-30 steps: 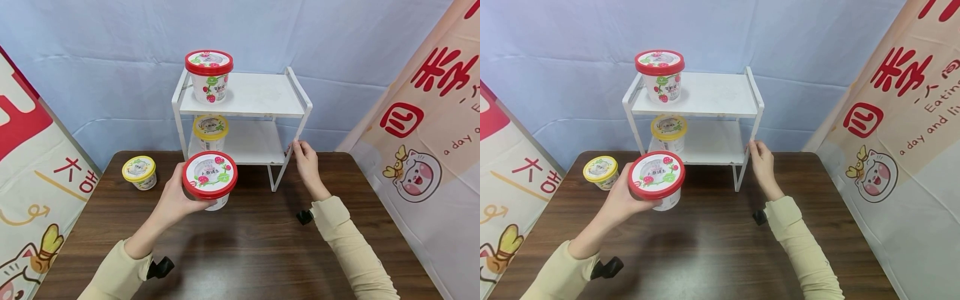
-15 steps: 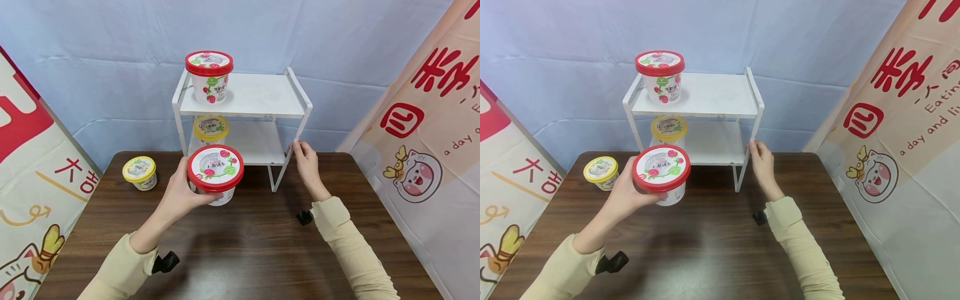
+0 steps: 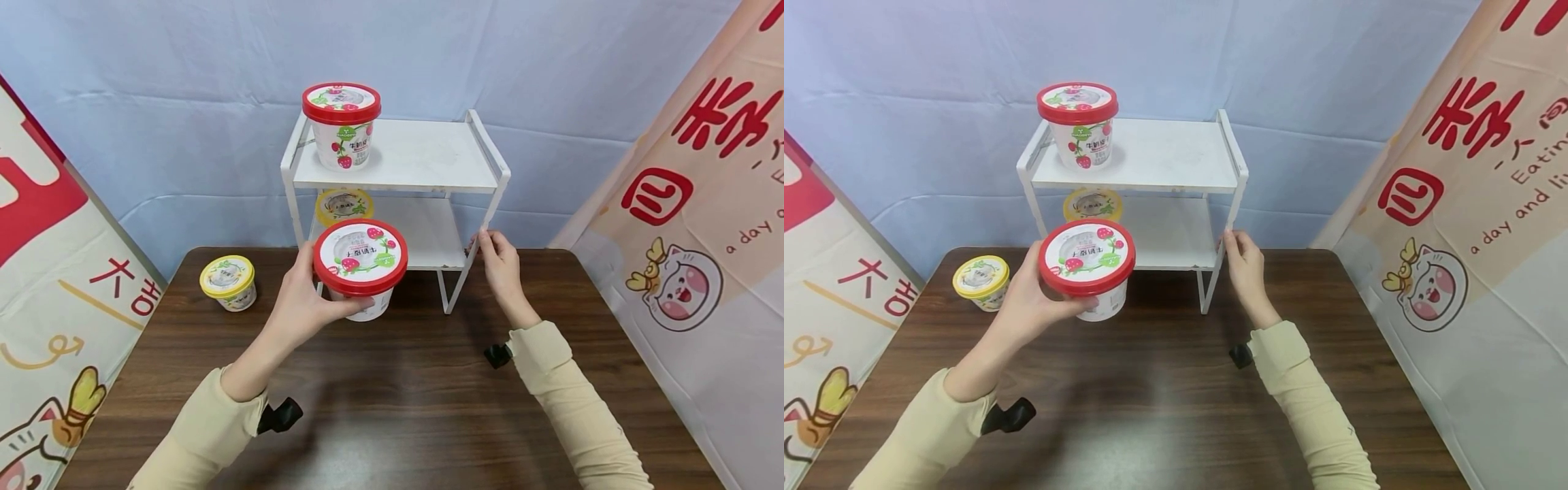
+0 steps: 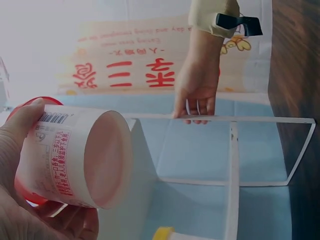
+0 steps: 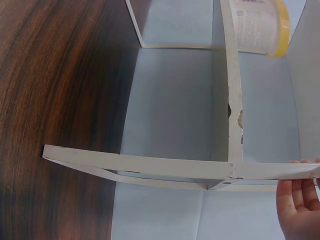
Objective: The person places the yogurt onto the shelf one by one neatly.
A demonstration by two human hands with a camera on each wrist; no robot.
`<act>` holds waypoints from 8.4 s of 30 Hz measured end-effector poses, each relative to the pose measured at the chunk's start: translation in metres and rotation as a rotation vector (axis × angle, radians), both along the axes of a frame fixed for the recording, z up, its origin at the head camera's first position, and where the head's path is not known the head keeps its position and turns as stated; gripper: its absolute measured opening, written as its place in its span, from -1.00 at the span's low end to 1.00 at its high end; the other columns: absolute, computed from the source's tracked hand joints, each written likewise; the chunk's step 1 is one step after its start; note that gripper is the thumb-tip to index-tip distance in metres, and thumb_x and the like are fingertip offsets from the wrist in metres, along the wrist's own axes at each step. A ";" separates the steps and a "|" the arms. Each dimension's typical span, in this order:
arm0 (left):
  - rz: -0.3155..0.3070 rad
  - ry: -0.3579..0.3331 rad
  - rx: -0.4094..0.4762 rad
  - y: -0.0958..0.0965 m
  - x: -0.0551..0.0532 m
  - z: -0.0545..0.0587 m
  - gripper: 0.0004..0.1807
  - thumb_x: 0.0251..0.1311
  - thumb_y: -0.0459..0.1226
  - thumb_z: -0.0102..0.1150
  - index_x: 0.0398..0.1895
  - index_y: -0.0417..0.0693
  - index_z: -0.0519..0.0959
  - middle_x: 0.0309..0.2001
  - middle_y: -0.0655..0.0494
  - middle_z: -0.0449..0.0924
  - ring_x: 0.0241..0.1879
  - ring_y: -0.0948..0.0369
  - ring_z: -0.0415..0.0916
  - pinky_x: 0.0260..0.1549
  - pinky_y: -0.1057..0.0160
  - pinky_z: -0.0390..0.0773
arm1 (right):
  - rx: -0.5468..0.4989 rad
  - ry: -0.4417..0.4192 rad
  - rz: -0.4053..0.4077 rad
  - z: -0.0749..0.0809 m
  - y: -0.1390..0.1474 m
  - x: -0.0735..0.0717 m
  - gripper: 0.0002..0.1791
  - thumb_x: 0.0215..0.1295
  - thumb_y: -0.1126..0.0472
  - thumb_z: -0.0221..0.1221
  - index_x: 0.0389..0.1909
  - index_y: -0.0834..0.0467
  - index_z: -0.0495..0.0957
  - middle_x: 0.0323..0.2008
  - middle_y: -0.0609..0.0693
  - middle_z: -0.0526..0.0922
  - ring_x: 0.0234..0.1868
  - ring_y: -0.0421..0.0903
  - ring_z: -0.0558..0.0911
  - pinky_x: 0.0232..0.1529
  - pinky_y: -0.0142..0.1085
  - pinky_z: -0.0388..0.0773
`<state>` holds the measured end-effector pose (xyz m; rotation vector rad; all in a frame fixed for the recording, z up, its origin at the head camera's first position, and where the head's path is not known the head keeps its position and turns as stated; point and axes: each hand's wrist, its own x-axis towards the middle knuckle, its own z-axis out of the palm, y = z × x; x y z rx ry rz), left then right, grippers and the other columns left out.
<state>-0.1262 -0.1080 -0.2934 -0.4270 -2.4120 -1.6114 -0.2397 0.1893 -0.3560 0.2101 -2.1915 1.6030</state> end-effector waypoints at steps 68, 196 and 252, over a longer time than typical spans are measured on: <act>0.029 0.161 0.005 0.045 -0.045 0.078 -0.10 -0.24 -0.10 0.46 0.20 -0.06 0.18 0.11 0.14 0.38 0.02 0.28 0.35 -0.20 0.34 0.55 | 0.010 -0.005 -0.014 0.025 -0.014 0.022 -0.63 0.40 0.23 -0.09 -0.27 0.52 0.48 -0.50 -0.07 0.58 -0.35 -0.09 0.55 -0.35 -0.57 0.45; 0.203 0.060 -0.143 0.087 -0.120 0.081 -0.31 0.05 -0.02 0.24 0.20 -0.12 0.26 0.18 0.05 0.36 0.14 0.24 0.30 0.06 0.33 0.36 | 0.020 -0.004 -0.014 0.024 -0.016 0.023 -0.62 0.42 0.22 -0.12 -0.26 0.52 0.46 -0.32 0.44 0.52 -0.35 0.04 0.47 -0.36 -0.54 0.39; -0.370 0.094 -0.883 0.055 -0.062 0.005 -0.61 0.16 -0.04 0.13 0.01 0.00 0.44 -0.14 0.16 0.53 -0.15 0.25 0.46 -0.22 0.23 0.49 | 0.044 0.009 -0.040 0.025 -0.017 0.024 -0.63 0.42 0.23 -0.12 -0.27 0.51 0.46 -0.34 0.43 0.52 -0.46 -0.39 0.38 -0.35 -0.45 0.36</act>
